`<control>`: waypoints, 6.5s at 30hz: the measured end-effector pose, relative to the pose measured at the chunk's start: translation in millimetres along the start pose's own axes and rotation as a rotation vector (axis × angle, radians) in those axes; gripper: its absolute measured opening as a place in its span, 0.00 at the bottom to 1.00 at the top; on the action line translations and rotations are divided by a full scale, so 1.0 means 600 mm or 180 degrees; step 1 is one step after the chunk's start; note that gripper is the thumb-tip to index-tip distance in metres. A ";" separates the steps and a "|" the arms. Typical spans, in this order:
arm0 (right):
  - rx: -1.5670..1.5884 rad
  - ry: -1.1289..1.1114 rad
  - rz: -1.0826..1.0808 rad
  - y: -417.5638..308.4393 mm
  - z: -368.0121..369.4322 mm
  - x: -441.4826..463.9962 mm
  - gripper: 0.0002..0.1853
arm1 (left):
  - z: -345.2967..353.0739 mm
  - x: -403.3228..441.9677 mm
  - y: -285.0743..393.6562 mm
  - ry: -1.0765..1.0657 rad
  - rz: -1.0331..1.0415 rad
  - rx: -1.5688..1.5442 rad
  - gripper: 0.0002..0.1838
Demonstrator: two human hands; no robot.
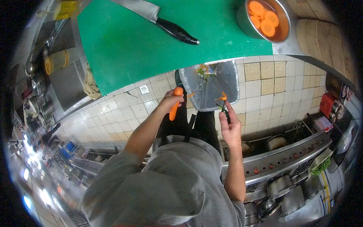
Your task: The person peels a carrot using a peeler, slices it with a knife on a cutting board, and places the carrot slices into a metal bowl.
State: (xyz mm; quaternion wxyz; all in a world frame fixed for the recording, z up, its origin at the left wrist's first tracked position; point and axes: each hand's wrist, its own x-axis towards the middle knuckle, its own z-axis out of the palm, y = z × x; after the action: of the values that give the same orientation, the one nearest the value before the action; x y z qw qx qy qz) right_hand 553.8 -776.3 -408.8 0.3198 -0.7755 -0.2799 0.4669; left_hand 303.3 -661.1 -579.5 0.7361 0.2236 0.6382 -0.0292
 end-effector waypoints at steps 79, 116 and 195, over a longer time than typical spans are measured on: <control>-0.0140 0.0200 -0.1649 -0.241 -0.034 -0.117 0.26 | 0.175 -0.385 0.416 -0.1401 0.2936 -0.1762 0.29; 0.0273 0.0901 -0.2130 -0.322 -0.041 -0.077 0.27 | 0.192 -0.421 0.368 -0.2088 0.3209 -0.1193 0.28; -0.0717 0.0173 -0.2185 -0.322 -0.063 -0.079 0.27 | 0.063 -0.371 0.345 -0.1371 0.2265 -0.1726 0.30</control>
State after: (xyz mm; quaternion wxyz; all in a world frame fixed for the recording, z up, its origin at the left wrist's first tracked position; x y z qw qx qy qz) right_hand 542.3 -696.6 -223.1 0.3779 -0.6788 -0.5650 0.2778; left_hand 365.5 -542.8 -303.9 0.8473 0.2170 0.3403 0.3454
